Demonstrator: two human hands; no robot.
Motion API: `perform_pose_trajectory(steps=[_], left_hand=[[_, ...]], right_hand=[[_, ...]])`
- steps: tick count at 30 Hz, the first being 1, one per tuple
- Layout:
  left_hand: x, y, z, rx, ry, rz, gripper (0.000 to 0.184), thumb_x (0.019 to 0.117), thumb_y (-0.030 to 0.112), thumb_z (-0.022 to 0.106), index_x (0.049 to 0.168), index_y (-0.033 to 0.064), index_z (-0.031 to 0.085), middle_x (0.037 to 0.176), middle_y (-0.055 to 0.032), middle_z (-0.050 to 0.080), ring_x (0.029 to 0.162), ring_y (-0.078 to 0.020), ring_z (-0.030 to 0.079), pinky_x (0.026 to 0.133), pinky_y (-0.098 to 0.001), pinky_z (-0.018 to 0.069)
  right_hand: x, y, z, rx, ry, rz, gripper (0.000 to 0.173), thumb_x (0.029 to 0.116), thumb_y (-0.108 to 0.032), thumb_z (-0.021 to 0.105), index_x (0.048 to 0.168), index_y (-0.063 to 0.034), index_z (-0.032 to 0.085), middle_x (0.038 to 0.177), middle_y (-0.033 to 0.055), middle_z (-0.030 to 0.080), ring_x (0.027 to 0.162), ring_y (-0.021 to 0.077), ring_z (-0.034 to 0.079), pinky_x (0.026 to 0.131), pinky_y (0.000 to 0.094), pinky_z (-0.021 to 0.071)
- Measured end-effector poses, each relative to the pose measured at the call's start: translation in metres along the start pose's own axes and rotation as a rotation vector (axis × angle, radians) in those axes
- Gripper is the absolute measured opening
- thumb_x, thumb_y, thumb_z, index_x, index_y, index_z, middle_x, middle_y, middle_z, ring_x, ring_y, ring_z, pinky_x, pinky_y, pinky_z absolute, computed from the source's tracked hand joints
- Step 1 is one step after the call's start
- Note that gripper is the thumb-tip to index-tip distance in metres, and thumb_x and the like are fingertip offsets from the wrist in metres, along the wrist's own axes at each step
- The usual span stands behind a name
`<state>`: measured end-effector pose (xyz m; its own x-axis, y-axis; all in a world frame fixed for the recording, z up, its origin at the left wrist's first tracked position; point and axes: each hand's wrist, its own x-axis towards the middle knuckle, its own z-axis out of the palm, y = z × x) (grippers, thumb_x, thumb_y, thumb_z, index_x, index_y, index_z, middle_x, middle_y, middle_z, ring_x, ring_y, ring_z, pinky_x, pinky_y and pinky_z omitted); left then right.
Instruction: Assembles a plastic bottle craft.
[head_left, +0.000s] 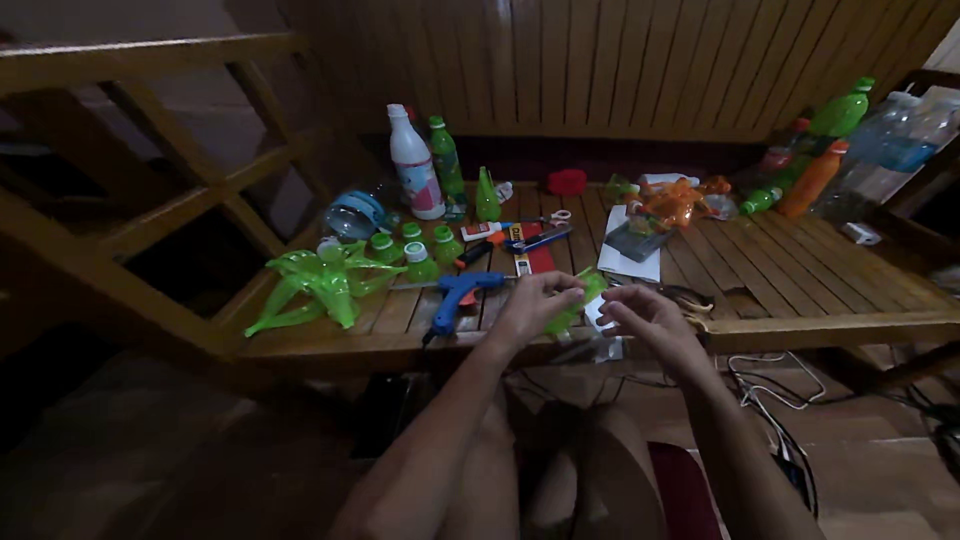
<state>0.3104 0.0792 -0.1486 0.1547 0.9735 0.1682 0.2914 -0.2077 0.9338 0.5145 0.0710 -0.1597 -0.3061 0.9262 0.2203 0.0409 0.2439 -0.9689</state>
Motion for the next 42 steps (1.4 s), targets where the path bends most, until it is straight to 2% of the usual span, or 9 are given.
perform_pose_trajectory(steps=[15,20,22,25,30,33,37,40,42], left_hand=[[-0.015,0.003,0.015,0.129,0.066,0.202,0.025,0.0967,0.007,0.070,0.121,0.0050,0.066,0.099,-0.0051,0.072,0.077,-0.0086,0.069,0.072,-0.0263,0.0578],[-0.021,0.007,0.014,0.212,0.047,0.250,0.027,0.0964,0.006,0.070,0.123,0.0048,0.064,0.096,-0.0056,0.073,0.077,-0.0114,0.069,0.073,-0.0285,0.0582],[-0.020,0.008,0.014,0.237,0.035,0.257,0.027,0.0968,0.007,0.069,0.124,0.0045,0.064,0.097,-0.0066,0.074,0.079,-0.0121,0.070,0.074,-0.0298,0.0585],[-0.018,0.005,0.014,0.230,0.009,0.264,0.026,0.0975,0.008,0.068,0.123,0.0045,0.064,0.097,-0.0077,0.072,0.081,-0.0127,0.069,0.075,-0.0297,0.0576],[-0.006,-0.005,0.011,0.120,-0.031,0.288,0.029,0.1023,0.013,0.062,0.129,0.0022,0.061,0.102,-0.0072,0.073,0.086,-0.0089,0.069,0.080,-0.0274,0.0573],[-0.003,-0.009,0.016,0.035,0.056,0.346,0.029,0.1048,0.012,0.056,0.131,-0.0005,0.059,0.111,-0.0086,0.073,0.099,-0.0099,0.070,0.090,-0.0290,0.0566],[-0.005,-0.008,0.031,0.090,0.308,0.582,0.022,0.1005,0.000,0.054,0.117,-0.0050,0.068,0.117,-0.0153,0.071,0.112,-0.0173,0.067,0.101,-0.0329,0.0532],[-0.015,0.002,0.040,0.217,0.471,0.543,0.017,0.0950,-0.004,0.053,0.094,-0.0031,0.070,0.098,-0.0146,0.070,0.087,-0.0161,0.066,0.079,-0.0286,0.0546],[-0.020,0.005,0.044,0.251,0.370,0.397,0.021,0.0981,-0.001,0.052,0.096,-0.0022,0.072,0.097,-0.0144,0.070,0.084,-0.0184,0.066,0.077,-0.0331,0.0547]], right_hand=[[0.009,-0.003,0.004,0.006,-0.009,0.026,0.005,0.1010,0.000,0.058,0.105,0.0037,0.059,0.086,0.0059,0.067,0.074,0.0118,0.071,0.073,0.0291,0.0631],[0.007,-0.002,-0.004,-0.147,-0.062,-0.037,0.006,0.1006,-0.006,0.061,0.103,-0.0008,0.061,0.079,0.0006,0.062,0.058,0.0037,0.060,0.057,0.0212,0.0561],[0.010,0.003,-0.007,-0.222,-0.046,-0.134,0.006,0.0968,-0.007,0.064,0.100,-0.0016,0.063,0.080,-0.0011,0.062,0.062,0.0009,0.059,0.058,0.0186,0.0532],[0.011,0.008,-0.009,-0.366,0.008,-0.210,0.010,0.0938,-0.012,0.067,0.099,-0.0028,0.067,0.095,0.0027,0.061,0.084,0.0052,0.058,0.075,0.0219,0.0510],[0.010,0.013,-0.003,-0.394,0.118,-0.211,0.011,0.0935,-0.014,0.067,0.099,-0.0037,0.068,0.094,0.0026,0.058,0.081,0.0044,0.055,0.071,0.0201,0.0475],[0.012,0.012,-0.003,-0.391,0.187,-0.227,0.013,0.0923,-0.017,0.069,0.096,-0.0041,0.069,0.099,0.0052,0.060,0.095,0.0111,0.055,0.081,0.0272,0.0471],[0.017,0.006,0.003,-0.280,0.307,-0.201,0.011,0.0923,-0.011,0.068,0.095,-0.0012,0.066,0.109,0.0103,0.059,0.104,0.0132,0.057,0.086,0.0278,0.0515],[0.023,0.005,0.013,-0.094,0.410,-0.169,0.007,0.0941,-0.006,0.065,0.097,-0.0001,0.064,0.104,0.0067,0.057,0.090,0.0057,0.059,0.079,0.0205,0.0525],[0.024,0.003,0.023,0.035,0.475,-0.134,0.003,0.0964,-0.004,0.063,0.097,-0.0012,0.062,0.096,0.0023,0.059,0.084,0.0033,0.058,0.077,0.0196,0.0510]])
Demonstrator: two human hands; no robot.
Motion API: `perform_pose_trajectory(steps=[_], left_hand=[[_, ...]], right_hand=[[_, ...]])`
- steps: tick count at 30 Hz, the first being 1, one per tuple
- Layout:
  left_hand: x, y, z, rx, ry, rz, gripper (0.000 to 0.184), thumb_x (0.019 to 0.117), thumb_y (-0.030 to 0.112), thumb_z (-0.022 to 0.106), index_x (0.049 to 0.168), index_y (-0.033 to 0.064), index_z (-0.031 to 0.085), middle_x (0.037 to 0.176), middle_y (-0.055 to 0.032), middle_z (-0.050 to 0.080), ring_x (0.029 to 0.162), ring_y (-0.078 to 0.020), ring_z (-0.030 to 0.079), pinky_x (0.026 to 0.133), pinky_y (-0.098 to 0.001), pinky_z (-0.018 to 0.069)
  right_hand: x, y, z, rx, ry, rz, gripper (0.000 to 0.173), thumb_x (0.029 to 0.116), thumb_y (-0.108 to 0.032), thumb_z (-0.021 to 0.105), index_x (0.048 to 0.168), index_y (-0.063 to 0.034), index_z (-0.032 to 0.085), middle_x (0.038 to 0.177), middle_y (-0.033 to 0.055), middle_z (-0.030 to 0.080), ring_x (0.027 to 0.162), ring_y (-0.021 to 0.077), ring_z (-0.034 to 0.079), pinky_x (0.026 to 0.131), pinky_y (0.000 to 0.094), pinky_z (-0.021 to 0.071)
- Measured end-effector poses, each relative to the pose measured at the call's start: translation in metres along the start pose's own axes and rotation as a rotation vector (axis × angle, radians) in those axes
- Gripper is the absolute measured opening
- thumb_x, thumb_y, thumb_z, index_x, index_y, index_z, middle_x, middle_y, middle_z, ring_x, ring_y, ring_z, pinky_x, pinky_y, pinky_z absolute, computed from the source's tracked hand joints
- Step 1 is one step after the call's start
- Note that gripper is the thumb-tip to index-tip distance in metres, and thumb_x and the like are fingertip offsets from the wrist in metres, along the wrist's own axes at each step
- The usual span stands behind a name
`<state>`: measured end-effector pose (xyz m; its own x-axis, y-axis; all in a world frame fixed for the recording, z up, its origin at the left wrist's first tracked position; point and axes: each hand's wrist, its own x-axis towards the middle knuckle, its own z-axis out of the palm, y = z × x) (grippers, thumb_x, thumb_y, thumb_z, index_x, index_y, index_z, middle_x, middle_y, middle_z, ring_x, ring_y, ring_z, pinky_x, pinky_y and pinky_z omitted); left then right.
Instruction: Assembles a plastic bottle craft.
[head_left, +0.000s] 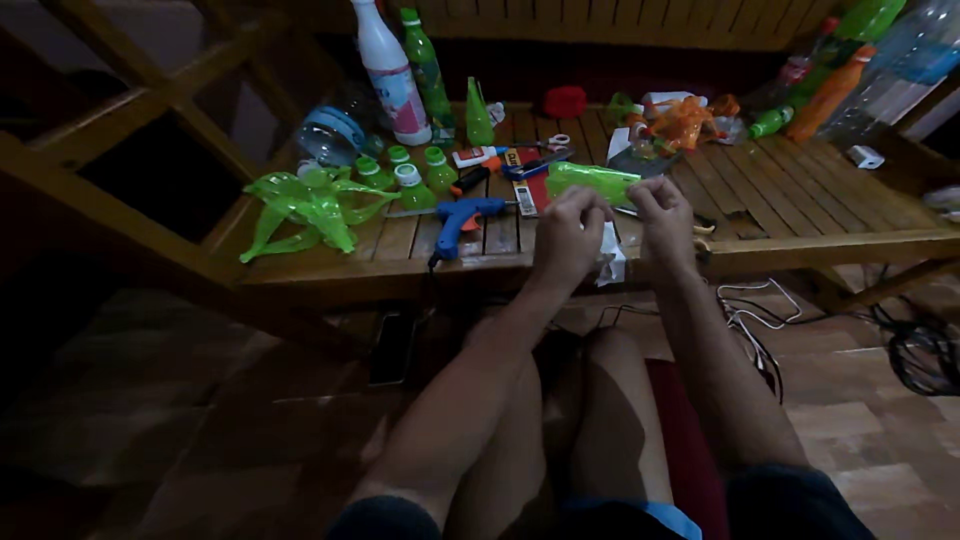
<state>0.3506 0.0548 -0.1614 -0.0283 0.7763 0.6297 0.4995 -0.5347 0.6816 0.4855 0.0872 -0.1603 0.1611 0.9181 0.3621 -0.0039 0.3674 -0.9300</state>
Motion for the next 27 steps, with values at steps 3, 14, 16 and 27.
perform_pose_trajectory(steps=[3,14,16,27], left_hand=[[0.003,-0.003,0.002,-0.125,-0.125,-0.175,0.026,0.1032,0.006,0.049,0.112,0.0009,0.073,0.102,-0.0119,0.072,0.087,-0.0162,0.068,0.080,-0.0338,0.0551],[0.009,0.000,0.001,-0.720,0.053,-0.530,0.013,0.1006,0.015,0.066,0.102,0.0027,0.067,0.090,-0.0029,0.068,0.076,-0.0081,0.064,0.069,-0.0242,0.0548],[0.009,-0.001,-0.001,-0.706,0.076,-0.534,0.013,0.1005,0.015,0.066,0.102,0.0020,0.067,0.090,-0.0038,0.069,0.078,-0.0093,0.065,0.071,-0.0257,0.0553],[0.013,-0.021,-0.026,-0.417,-0.076,-0.387,0.014,0.1003,0.015,0.066,0.095,0.0024,0.066,0.083,-0.0012,0.070,0.074,-0.0057,0.067,0.070,-0.0236,0.0572]], right_hand=[[-0.007,0.002,0.013,0.151,0.087,0.079,0.004,0.0989,-0.005,0.060,0.097,-0.0039,0.063,0.091,-0.0008,0.061,0.084,0.0049,0.058,0.078,0.0235,0.0500],[-0.041,-0.001,0.051,0.469,0.189,0.366,0.012,0.1028,-0.013,0.058,0.112,-0.0068,0.062,0.110,0.0025,0.062,0.101,0.0114,0.058,0.084,0.0316,0.0490],[-0.044,0.003,0.054,0.479,0.168,0.367,0.013,0.1028,-0.014,0.059,0.112,-0.0067,0.063,0.106,0.0014,0.062,0.094,0.0086,0.058,0.078,0.0265,0.0479],[-0.027,0.020,0.015,-0.184,-0.091,-0.484,0.055,0.1115,-0.037,0.030,0.111,-0.0036,0.074,0.153,0.0253,0.041,0.147,0.0363,0.030,0.121,0.0474,0.0247]])
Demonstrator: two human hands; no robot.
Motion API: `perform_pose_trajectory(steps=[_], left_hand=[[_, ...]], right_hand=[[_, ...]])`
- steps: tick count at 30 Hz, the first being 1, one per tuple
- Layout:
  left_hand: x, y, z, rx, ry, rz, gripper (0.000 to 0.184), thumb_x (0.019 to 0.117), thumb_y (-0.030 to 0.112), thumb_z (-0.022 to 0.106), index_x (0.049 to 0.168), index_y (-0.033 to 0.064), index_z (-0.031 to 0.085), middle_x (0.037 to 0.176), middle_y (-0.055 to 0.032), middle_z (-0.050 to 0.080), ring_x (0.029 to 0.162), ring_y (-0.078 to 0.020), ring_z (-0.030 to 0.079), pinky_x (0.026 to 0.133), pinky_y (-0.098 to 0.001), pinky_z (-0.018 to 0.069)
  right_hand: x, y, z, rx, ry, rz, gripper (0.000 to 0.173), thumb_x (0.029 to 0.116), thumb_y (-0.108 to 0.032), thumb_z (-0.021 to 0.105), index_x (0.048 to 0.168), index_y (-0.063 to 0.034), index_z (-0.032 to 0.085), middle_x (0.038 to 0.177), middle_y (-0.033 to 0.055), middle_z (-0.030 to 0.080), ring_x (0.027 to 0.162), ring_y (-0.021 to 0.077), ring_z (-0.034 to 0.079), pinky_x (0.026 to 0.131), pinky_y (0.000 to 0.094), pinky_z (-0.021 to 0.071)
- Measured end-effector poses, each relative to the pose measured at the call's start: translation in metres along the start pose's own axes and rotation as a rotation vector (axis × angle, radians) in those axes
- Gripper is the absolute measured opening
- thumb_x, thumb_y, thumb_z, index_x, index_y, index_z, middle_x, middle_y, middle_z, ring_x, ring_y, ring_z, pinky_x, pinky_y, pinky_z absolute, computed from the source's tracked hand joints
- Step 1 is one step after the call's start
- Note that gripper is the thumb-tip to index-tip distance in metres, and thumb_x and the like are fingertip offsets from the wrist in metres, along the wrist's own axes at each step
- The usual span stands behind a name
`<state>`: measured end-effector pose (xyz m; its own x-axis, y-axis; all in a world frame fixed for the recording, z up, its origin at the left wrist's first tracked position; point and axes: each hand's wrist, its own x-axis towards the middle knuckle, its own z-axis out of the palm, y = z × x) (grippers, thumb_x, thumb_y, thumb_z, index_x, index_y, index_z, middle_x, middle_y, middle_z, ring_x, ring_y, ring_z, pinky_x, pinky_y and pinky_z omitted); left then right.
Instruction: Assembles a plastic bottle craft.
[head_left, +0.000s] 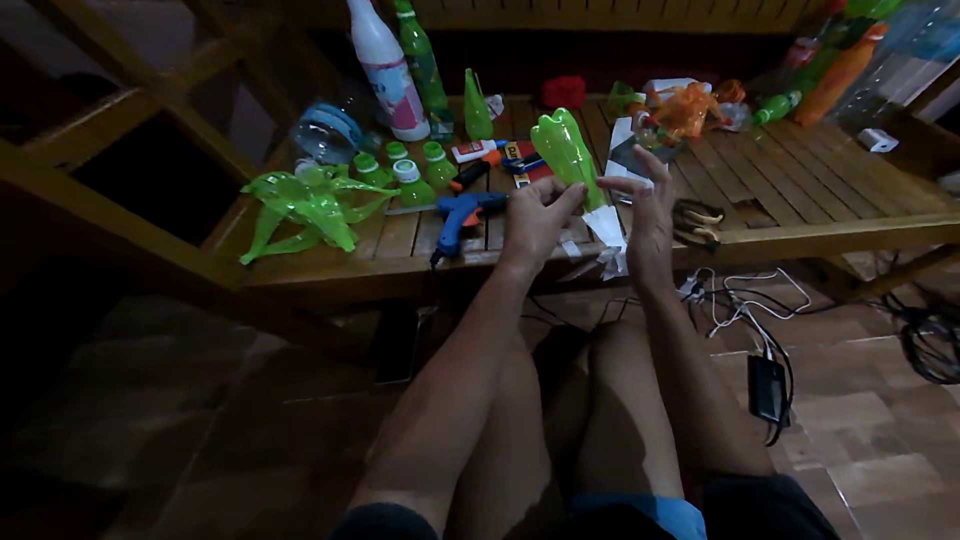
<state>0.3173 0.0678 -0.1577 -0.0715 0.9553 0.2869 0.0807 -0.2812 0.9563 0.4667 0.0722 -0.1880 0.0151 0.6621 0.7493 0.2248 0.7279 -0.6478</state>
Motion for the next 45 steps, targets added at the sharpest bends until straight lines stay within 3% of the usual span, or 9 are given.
perform_pose_trajectory(steps=[5,10,15,23,27,32,37,41,45], left_hand=[[0.003,0.002,-0.002,0.048,-0.040,-0.074,0.016,0.1016,0.016,0.065,0.095,0.0012,0.065,0.083,-0.0024,0.071,0.070,-0.0055,0.067,0.067,-0.0220,0.0566],[0.004,0.002,-0.003,0.063,-0.074,-0.114,0.015,0.1014,0.014,0.065,0.094,0.0013,0.066,0.079,-0.0011,0.070,0.067,-0.0038,0.066,0.066,-0.0205,0.0560],[0.006,-0.001,-0.005,0.107,-0.092,-0.105,0.014,0.1013,0.014,0.065,0.095,0.0020,0.065,0.080,-0.0002,0.070,0.068,-0.0026,0.065,0.066,-0.0191,0.0537],[0.007,0.008,-0.002,-0.226,-0.089,-0.237,0.011,0.1030,0.011,0.060,0.098,0.0028,0.066,0.095,-0.0040,0.075,0.082,-0.0085,0.071,0.078,-0.0244,0.0594],[0.013,0.001,-0.002,-0.313,-0.060,-0.271,0.014,0.1040,0.012,0.059,0.106,0.0000,0.065,0.110,-0.0085,0.074,0.091,-0.0123,0.073,0.085,-0.0273,0.0588],[0.023,-0.009,-0.004,-0.264,-0.032,-0.207,0.012,0.1019,0.012,0.063,0.104,0.0013,0.066,0.110,-0.0071,0.074,0.096,-0.0111,0.071,0.088,-0.0276,0.0571],[0.025,-0.013,0.001,-0.261,-0.026,-0.165,0.014,0.1009,0.013,0.064,0.105,0.0002,0.067,0.104,-0.0057,0.073,0.090,-0.0092,0.069,0.085,-0.0262,0.0559],[0.021,-0.010,0.003,-0.251,-0.028,-0.144,0.015,0.1012,0.013,0.064,0.106,-0.0001,0.068,0.105,-0.0046,0.073,0.089,-0.0070,0.067,0.086,-0.0257,0.0552],[0.020,-0.009,0.004,-0.273,-0.016,-0.137,0.014,0.1006,0.013,0.065,0.106,0.0008,0.068,0.101,-0.0029,0.072,0.084,-0.0054,0.065,0.083,-0.0238,0.0540]], right_hand=[[0.017,0.022,0.005,0.041,-0.101,0.137,0.070,0.1112,-0.045,0.015,0.113,-0.0056,0.073,0.153,0.0236,0.043,0.148,0.0378,0.029,0.123,0.0492,0.0217],[0.021,0.027,0.004,0.084,-0.218,0.205,0.035,0.1088,-0.024,0.045,0.115,0.0015,0.068,0.131,0.0131,0.062,0.120,0.0140,0.059,0.099,0.0312,0.0502],[0.036,0.030,-0.002,0.218,-0.331,0.372,0.020,0.1003,-0.018,0.063,0.104,0.0008,0.068,0.122,0.0095,0.063,0.112,0.0099,0.061,0.096,0.0293,0.0523],[0.046,0.046,0.002,0.432,-0.384,0.498,0.011,0.1012,-0.006,0.058,0.107,0.0005,0.065,0.101,0.0001,0.067,0.088,0.0033,0.065,0.081,0.0232,0.0567],[0.059,0.052,-0.045,0.081,-0.391,0.404,0.031,0.1085,-0.014,0.044,0.130,0.0030,0.059,0.127,0.0112,0.064,0.104,0.0132,0.067,0.090,0.0320,0.0573],[0.046,0.082,-0.127,-0.753,-0.588,0.033,0.032,0.0921,-0.020,0.069,0.114,0.0028,0.073,0.115,0.0302,0.066,0.111,0.0534,0.060,0.089,0.0697,0.0496],[0.052,0.083,-0.145,-0.807,-0.793,0.256,0.046,0.0860,-0.022,0.082,0.120,0.0057,0.070,0.123,0.0341,0.060,0.116,0.0539,0.057,0.094,0.0714,0.0464],[0.088,0.044,-0.131,-0.849,-1.050,0.593,0.044,0.1010,-0.020,0.067,0.132,0.0093,0.056,0.127,0.0321,0.059,0.118,0.0464,0.059,0.102,0.0617,0.0456],[0.087,0.055,-0.130,-0.870,-1.027,0.561,0.053,0.0916,-0.016,0.079,0.127,0.0148,0.055,0.115,0.0315,0.063,0.109,0.0460,0.063,0.096,0.0614,0.0488]])
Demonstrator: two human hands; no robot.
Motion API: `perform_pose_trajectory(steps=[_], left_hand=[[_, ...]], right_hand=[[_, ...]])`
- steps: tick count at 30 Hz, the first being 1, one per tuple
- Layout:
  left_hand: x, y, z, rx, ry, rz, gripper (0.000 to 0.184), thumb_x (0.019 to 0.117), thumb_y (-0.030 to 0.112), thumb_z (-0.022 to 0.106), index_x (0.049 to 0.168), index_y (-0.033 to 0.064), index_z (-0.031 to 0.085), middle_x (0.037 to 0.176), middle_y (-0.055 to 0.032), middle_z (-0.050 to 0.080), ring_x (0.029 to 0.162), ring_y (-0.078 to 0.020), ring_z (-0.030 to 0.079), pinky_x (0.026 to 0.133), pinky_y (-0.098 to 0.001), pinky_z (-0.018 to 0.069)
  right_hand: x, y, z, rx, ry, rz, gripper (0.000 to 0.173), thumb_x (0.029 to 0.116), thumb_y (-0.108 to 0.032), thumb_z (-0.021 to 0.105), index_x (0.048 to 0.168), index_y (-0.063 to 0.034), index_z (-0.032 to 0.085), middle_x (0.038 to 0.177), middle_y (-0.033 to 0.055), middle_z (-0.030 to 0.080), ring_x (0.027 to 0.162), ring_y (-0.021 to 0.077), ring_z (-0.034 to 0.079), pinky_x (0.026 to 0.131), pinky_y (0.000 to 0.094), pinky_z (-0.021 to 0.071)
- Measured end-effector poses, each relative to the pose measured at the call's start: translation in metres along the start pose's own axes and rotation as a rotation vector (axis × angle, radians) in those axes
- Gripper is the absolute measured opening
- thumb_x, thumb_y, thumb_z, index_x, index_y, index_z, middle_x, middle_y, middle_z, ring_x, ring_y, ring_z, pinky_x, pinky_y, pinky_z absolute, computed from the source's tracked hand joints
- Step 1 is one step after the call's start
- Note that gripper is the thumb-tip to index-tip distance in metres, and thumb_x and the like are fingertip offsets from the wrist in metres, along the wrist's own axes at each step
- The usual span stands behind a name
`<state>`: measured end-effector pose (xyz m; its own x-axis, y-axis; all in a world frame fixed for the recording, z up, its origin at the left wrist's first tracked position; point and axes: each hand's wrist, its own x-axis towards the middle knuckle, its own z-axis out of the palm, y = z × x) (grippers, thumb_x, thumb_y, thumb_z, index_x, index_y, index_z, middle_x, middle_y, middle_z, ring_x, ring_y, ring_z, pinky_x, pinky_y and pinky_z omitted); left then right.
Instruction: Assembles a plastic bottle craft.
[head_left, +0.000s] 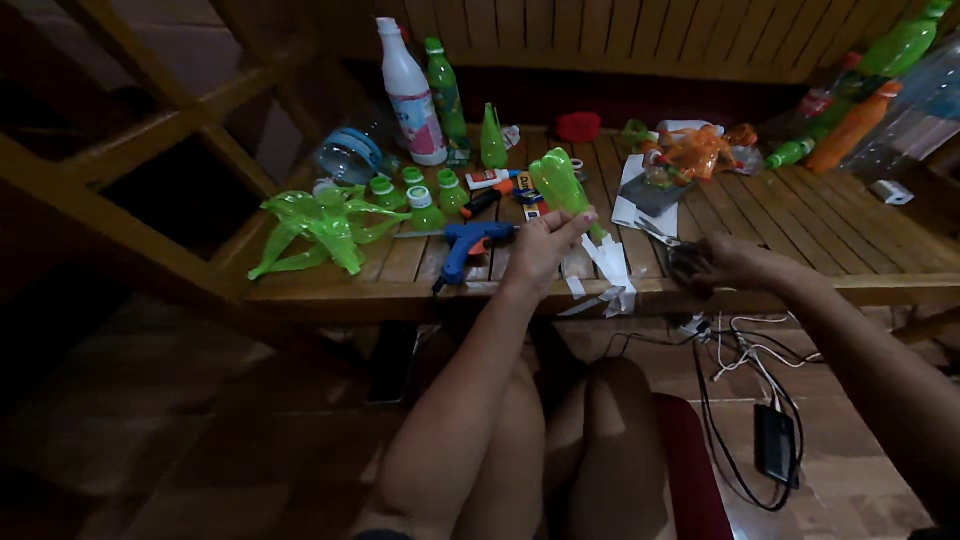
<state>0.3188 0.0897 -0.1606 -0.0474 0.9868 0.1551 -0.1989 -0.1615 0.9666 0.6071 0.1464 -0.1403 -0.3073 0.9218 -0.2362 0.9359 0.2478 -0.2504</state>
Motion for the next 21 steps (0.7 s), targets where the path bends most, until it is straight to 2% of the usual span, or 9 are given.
perform_pose_trajectory(steps=[2,4,8,10,11,13,15,17,21], left_hand=[[-0.001,-0.001,0.000,-0.006,-0.001,0.010,0.014,0.1007,0.013,0.065,0.106,0.0007,0.068,0.103,-0.0030,0.072,0.086,-0.0053,0.065,0.085,-0.0244,0.0538],[0.000,-0.002,0.001,-0.009,0.008,0.021,0.014,0.1006,0.014,0.065,0.105,0.0010,0.068,0.102,-0.0033,0.072,0.086,-0.0053,0.065,0.084,-0.0237,0.0537],[-0.001,-0.003,0.001,-0.024,0.022,0.051,0.014,0.1011,0.014,0.065,0.102,0.0011,0.069,0.100,-0.0039,0.073,0.083,-0.0055,0.065,0.082,-0.0239,0.0529],[-0.003,-0.001,0.000,-0.038,0.037,0.049,0.015,0.1009,0.014,0.065,0.104,-0.0001,0.069,0.102,-0.0050,0.073,0.086,-0.0065,0.066,0.084,-0.0249,0.0538],[-0.004,0.001,0.000,-0.036,0.049,0.041,0.016,0.1005,0.015,0.066,0.106,-0.0004,0.069,0.102,-0.0049,0.073,0.088,-0.0074,0.066,0.084,-0.0256,0.0542],[-0.007,0.007,0.001,-0.022,0.064,0.007,0.020,0.1006,0.018,0.066,0.110,0.0006,0.069,0.107,-0.0052,0.072,0.093,-0.0099,0.066,0.089,-0.0294,0.0539],[-0.009,0.010,0.003,-0.034,0.070,-0.018,0.021,0.1008,0.020,0.066,0.112,0.0018,0.069,0.111,-0.0053,0.072,0.098,-0.0117,0.067,0.093,-0.0326,0.0541],[-0.011,0.011,0.006,-0.055,0.069,-0.032,0.021,0.1012,0.019,0.065,0.114,0.0028,0.069,0.112,-0.0050,0.073,0.097,-0.0118,0.067,0.093,-0.0328,0.0540],[-0.017,0.012,0.011,-0.061,0.039,-0.025,0.018,0.1028,0.018,0.062,0.112,0.0037,0.068,0.112,-0.0042,0.072,0.094,-0.0110,0.067,0.088,-0.0314,0.0548]], right_hand=[[-0.006,-0.010,-0.003,0.043,-0.030,0.113,0.063,0.0914,-0.015,0.079,0.138,0.0128,0.047,0.121,0.0320,0.061,0.114,0.0465,0.061,0.099,0.0619,0.0468],[-0.008,-0.011,-0.003,0.022,-0.013,0.168,0.061,0.0900,-0.017,0.080,0.135,0.0116,0.051,0.116,0.0314,0.063,0.110,0.0469,0.062,0.096,0.0636,0.0477],[-0.010,0.036,0.002,0.213,0.077,0.077,0.056,0.0914,-0.014,0.077,0.137,0.0079,0.053,0.111,0.0294,0.066,0.100,0.0424,0.066,0.090,0.0625,0.0517],[-0.030,0.042,0.001,0.473,0.132,0.046,0.056,0.0985,-0.007,0.066,0.149,0.0019,0.043,0.116,0.0246,0.065,0.097,0.0316,0.066,0.087,0.0498,0.0540],[-0.040,0.044,0.007,0.625,0.204,-0.020,0.051,0.0998,-0.008,0.059,0.149,-0.0044,0.044,0.103,0.0139,0.066,0.082,0.0181,0.064,0.075,0.0358,0.0553],[-0.057,0.034,0.028,0.976,0.305,-0.185,0.047,0.0985,-0.025,0.053,0.144,-0.0150,0.049,0.077,-0.0041,0.057,0.058,0.0043,0.055,0.055,0.0214,0.0508],[-0.070,0.015,0.052,1.118,0.281,-0.297,0.061,0.0910,-0.063,0.063,0.131,-0.0176,0.055,0.070,-0.0115,0.057,0.051,0.0013,0.053,0.047,0.0186,0.0486],[-0.082,-0.005,0.075,0.987,0.212,-0.312,0.086,0.0823,-0.079,0.061,0.133,-0.0098,0.053,0.079,-0.0116,0.056,0.058,-0.0003,0.053,0.052,0.0180,0.0487],[-0.083,-0.035,0.092,0.710,0.113,-0.305,0.095,0.0891,-0.079,0.048,0.145,-0.0022,0.042,0.092,-0.0052,0.056,0.073,-0.0014,0.054,0.066,0.0193,0.0505]])
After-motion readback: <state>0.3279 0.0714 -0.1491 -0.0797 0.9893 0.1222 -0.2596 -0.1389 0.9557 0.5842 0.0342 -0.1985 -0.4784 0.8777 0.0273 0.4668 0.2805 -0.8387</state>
